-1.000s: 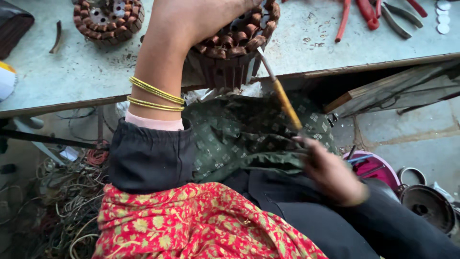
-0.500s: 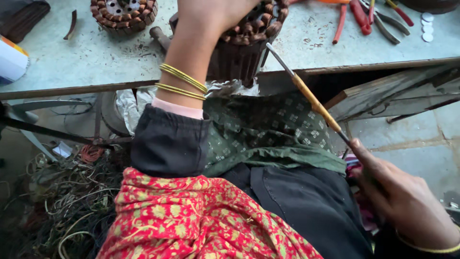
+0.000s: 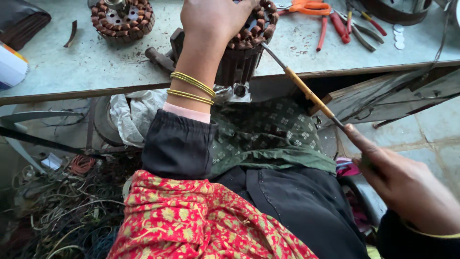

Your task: The person uses a hammer and a metal rod to tap and adjust the copper windings of a motor stator. They then use a screwdriver to further adjust the windings and finally use pliers to pull and align the copper wires.

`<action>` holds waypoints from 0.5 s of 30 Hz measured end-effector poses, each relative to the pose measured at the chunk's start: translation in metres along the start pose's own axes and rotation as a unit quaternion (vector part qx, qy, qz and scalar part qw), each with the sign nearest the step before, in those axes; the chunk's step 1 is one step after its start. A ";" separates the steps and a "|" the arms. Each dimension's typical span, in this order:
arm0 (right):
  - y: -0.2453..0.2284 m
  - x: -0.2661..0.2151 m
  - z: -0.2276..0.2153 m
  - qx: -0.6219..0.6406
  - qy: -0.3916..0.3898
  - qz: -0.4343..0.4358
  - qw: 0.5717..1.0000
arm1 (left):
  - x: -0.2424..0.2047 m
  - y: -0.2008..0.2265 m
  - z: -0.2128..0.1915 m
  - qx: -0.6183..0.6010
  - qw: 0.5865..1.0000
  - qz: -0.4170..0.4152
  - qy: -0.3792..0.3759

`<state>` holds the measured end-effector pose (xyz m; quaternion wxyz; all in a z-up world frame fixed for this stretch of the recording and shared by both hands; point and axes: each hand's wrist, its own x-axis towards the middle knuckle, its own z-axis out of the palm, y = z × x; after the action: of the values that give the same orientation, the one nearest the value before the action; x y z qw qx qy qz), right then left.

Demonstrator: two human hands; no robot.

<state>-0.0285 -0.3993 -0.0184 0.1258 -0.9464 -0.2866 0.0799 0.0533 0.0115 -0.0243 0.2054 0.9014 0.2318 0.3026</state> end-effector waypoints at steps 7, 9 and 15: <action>0.000 0.010 -0.057 -0.184 -0.039 0.021 0.982 | 0.026 -0.006 -0.016 0.049 0.986 0.065 -0.143; -0.009 0.013 -0.070 -0.236 -0.048 0.019 0.970 | 0.033 -0.017 -0.018 0.042 0.979 0.108 -0.171; -0.034 0.020 -0.043 -0.186 -0.085 0.052 0.978 | 0.040 -0.039 -0.001 -0.033 0.978 0.117 -0.170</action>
<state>-0.0199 -0.3686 0.0313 -0.0812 -0.9568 -0.2560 0.1116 0.0697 0.0655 -0.0254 0.2344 0.9533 0.0769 0.1745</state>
